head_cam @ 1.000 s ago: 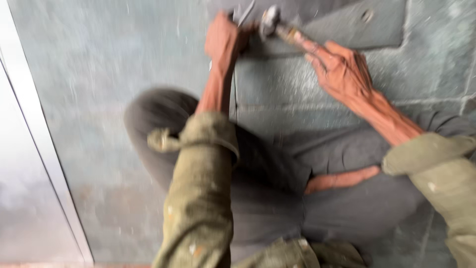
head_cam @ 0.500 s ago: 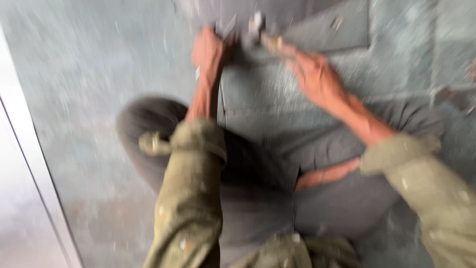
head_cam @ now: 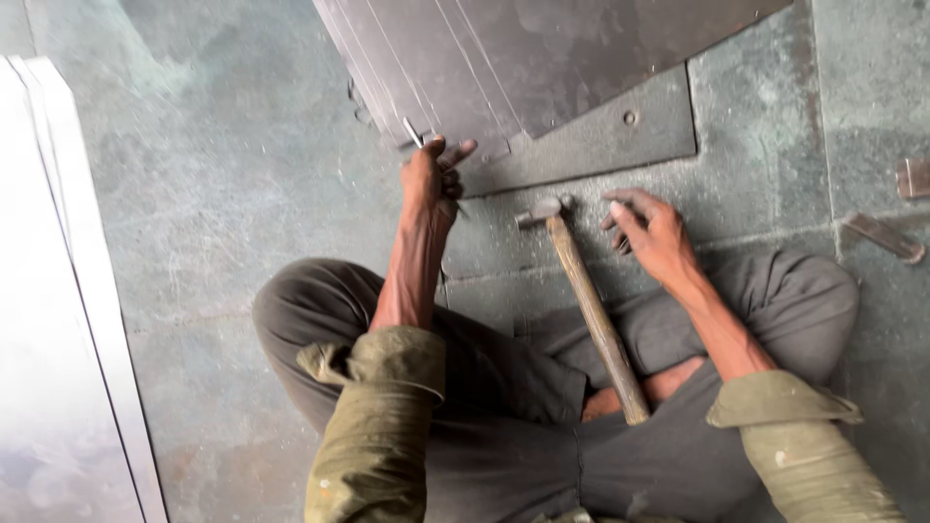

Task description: The person sits on the floor and uses a hammer and a metal punch to shape a sheet of metal. They repeatedly strike the punch to create indentations and bends along the edges of the metal sheet.

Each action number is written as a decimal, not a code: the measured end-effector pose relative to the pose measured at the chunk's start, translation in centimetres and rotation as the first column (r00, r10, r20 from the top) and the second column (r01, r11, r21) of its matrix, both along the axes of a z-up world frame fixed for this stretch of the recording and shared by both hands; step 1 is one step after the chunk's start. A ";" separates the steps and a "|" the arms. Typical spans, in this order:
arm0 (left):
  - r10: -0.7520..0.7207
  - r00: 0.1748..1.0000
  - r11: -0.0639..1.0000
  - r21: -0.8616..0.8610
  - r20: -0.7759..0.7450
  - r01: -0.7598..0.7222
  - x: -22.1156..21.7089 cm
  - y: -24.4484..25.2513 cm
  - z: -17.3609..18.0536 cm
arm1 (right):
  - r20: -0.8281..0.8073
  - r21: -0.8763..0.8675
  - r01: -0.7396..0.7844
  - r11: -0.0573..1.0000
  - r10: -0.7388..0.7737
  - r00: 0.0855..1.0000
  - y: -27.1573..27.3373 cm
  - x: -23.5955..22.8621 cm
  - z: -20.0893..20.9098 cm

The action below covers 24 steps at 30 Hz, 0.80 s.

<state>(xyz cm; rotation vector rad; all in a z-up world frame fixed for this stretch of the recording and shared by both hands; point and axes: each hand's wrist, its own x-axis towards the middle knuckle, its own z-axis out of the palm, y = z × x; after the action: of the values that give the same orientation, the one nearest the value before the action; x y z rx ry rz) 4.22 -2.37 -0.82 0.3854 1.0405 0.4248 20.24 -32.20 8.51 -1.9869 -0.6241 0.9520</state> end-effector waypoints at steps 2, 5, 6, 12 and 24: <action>0.054 0.997 0.987 0.154 -0.054 -0.045 -0.2 1.3 -0.1 | -0.033 0.030 -0.016 0.999 0.017 0.999 1.0 0.1 0.1; 0.290 0.765 0.648 0.707 -0.575 0.285 -1.7 3.4 -0.4 | 0.008 -0.006 -0.047 0.999 0.047 0.999 0.7 -0.1 0.0; 0.463 0.582 0.462 0.742 -0.668 0.485 -1.5 4.9 -0.2 | 0.017 0.001 -0.046 0.999 0.046 0.999 0.8 0.2 -0.1; 0.188 0.659 0.661 0.590 -0.728 0.464 -4.2 9.1 0.2 | 0.074 0.044 -0.060 0.997 0.057 0.996 1.6 -0.1 0.8; -0.142 0.891 -0.239 0.888 -0.432 0.393 14.3 -12.2 12.5 | 0.241 0.122 -0.130 0.984 0.098 0.966 -1.0 1.9 -5.8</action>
<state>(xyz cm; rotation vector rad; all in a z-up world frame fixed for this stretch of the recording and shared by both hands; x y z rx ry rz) 18.47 -14.59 11.73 2.2072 0.4542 0.7601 22.14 -33.19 2.72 -1.9712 -0.9197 0.7255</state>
